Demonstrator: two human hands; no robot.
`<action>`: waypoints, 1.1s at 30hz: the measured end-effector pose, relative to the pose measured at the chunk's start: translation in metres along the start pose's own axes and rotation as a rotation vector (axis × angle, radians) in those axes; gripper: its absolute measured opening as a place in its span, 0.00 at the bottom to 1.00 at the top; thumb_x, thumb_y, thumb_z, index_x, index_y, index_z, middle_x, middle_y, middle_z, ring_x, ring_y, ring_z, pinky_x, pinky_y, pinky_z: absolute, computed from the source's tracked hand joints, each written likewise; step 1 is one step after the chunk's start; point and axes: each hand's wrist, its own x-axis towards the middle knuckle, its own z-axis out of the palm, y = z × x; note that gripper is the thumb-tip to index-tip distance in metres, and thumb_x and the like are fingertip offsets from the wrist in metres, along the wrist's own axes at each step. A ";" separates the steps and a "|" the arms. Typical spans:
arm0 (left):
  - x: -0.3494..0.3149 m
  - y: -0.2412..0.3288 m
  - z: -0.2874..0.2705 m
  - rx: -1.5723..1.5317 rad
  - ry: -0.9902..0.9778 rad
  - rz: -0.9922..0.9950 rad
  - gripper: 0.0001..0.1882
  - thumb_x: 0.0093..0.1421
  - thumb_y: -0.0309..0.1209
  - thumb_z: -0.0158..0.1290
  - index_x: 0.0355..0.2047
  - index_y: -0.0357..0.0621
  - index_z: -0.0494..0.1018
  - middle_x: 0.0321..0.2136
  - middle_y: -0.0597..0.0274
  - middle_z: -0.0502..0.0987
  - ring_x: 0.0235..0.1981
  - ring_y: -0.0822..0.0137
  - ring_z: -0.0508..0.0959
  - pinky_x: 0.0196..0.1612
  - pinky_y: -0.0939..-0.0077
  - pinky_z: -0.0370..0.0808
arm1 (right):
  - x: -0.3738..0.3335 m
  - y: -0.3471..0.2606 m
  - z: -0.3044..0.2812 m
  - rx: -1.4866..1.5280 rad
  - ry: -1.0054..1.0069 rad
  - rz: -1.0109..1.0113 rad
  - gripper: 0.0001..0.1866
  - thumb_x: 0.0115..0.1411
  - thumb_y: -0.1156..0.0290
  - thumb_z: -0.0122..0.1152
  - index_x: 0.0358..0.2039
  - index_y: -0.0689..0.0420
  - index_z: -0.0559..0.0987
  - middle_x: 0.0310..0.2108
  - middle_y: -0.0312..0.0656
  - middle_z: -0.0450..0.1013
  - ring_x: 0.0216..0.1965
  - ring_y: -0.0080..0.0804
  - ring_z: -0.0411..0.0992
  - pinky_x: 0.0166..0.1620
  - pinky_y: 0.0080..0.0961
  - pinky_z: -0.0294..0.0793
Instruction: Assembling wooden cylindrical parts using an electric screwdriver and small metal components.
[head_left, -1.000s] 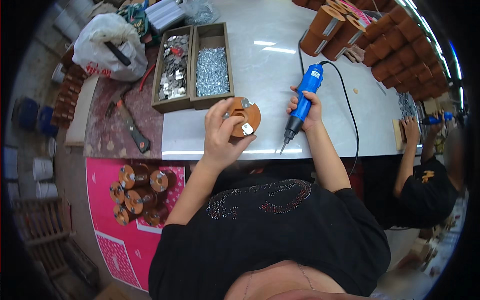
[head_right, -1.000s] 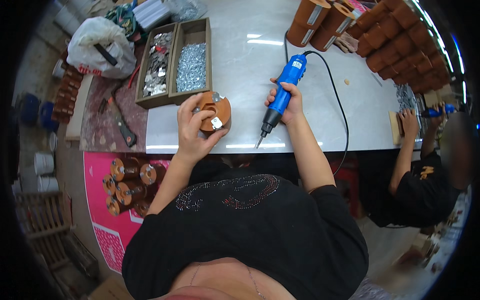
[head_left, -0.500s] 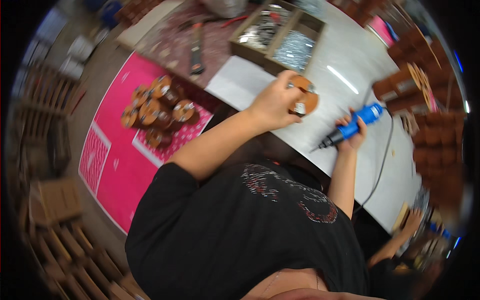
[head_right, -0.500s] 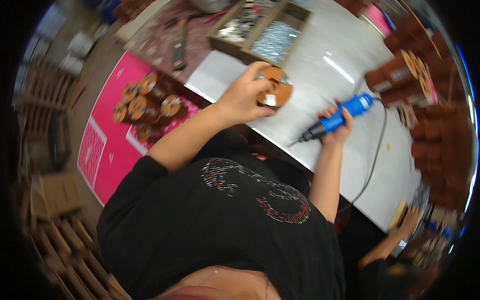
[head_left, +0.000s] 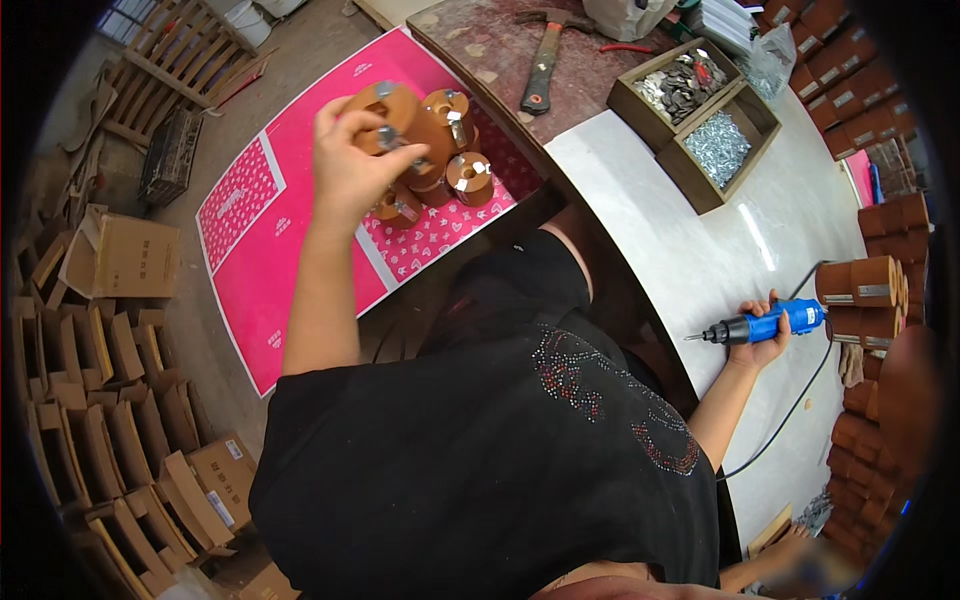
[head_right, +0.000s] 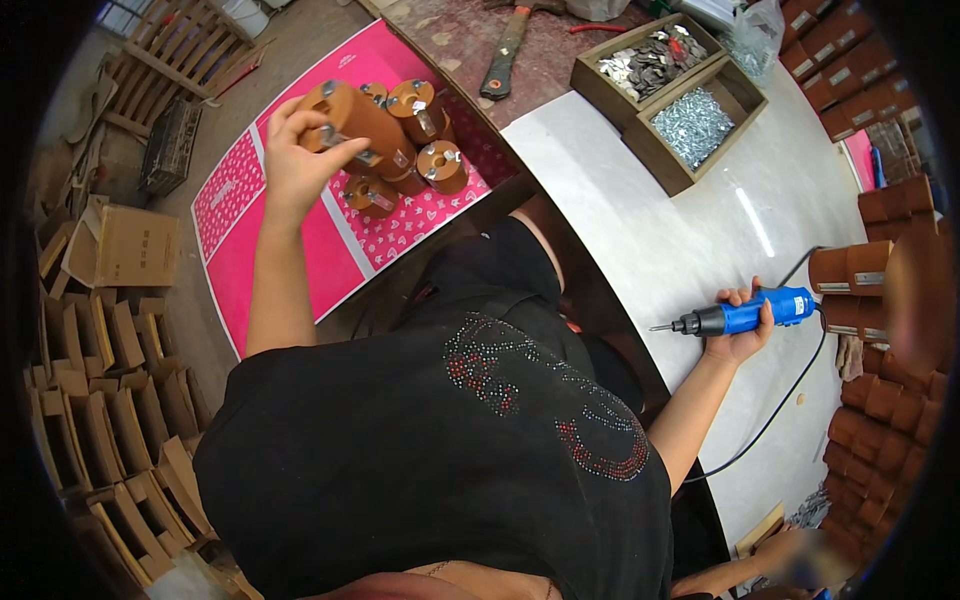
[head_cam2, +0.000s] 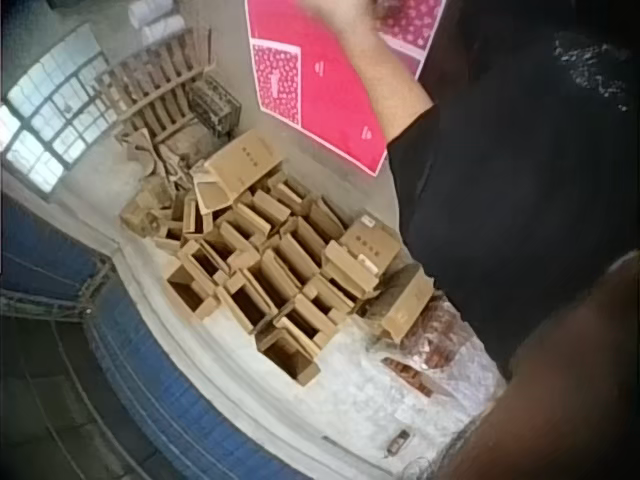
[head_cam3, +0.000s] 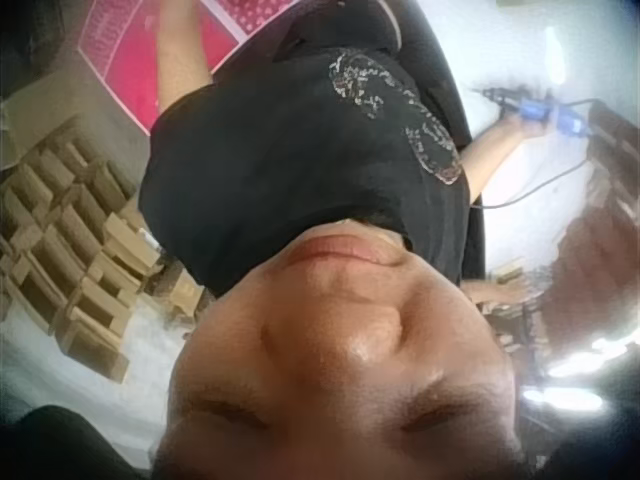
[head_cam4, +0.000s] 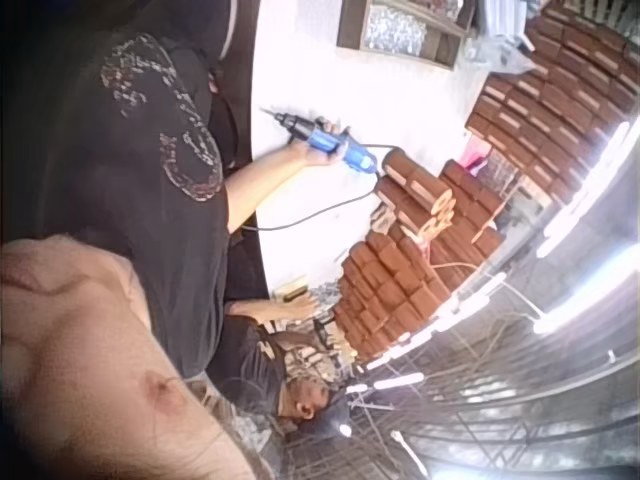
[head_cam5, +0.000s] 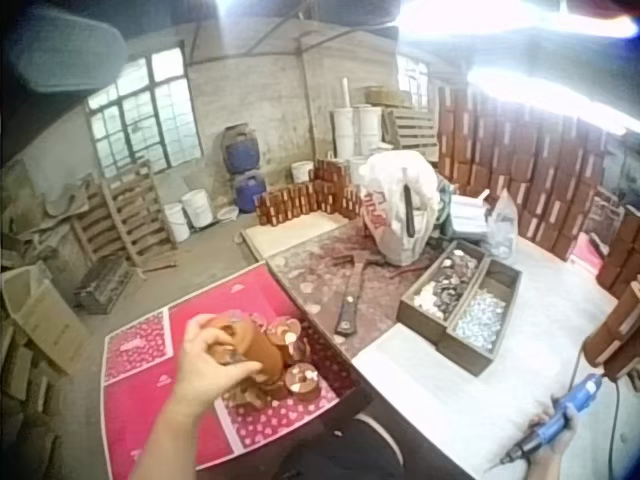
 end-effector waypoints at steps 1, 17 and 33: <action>-0.005 -0.018 -0.008 0.032 0.012 -0.031 0.21 0.29 0.35 0.67 0.22 0.40 0.71 0.42 0.51 0.64 0.43 0.54 0.68 0.45 0.65 0.67 | 0.000 0.001 0.004 -0.013 0.014 -0.001 0.22 0.49 0.66 0.53 0.42 0.65 0.66 0.21 0.41 0.64 0.24 0.30 0.64 0.38 0.32 0.66; -0.066 -0.147 0.055 0.265 0.075 -0.339 0.22 0.33 0.37 0.66 0.24 0.39 0.69 0.45 0.50 0.59 0.42 0.54 0.67 0.45 0.66 0.67 | -0.003 0.004 0.004 0.015 0.022 -0.012 0.21 0.49 0.66 0.53 0.42 0.66 0.67 0.21 0.41 0.65 0.24 0.30 0.64 0.38 0.31 0.66; -0.024 -0.073 0.069 0.306 0.262 0.137 0.32 0.41 0.38 0.62 0.43 0.36 0.61 0.50 0.37 0.52 0.52 0.44 0.53 0.51 0.50 0.55 | -0.001 0.007 0.018 0.092 0.195 -0.034 0.20 0.47 0.67 0.55 0.39 0.62 0.67 0.19 0.42 0.66 0.20 0.31 0.66 0.31 0.30 0.69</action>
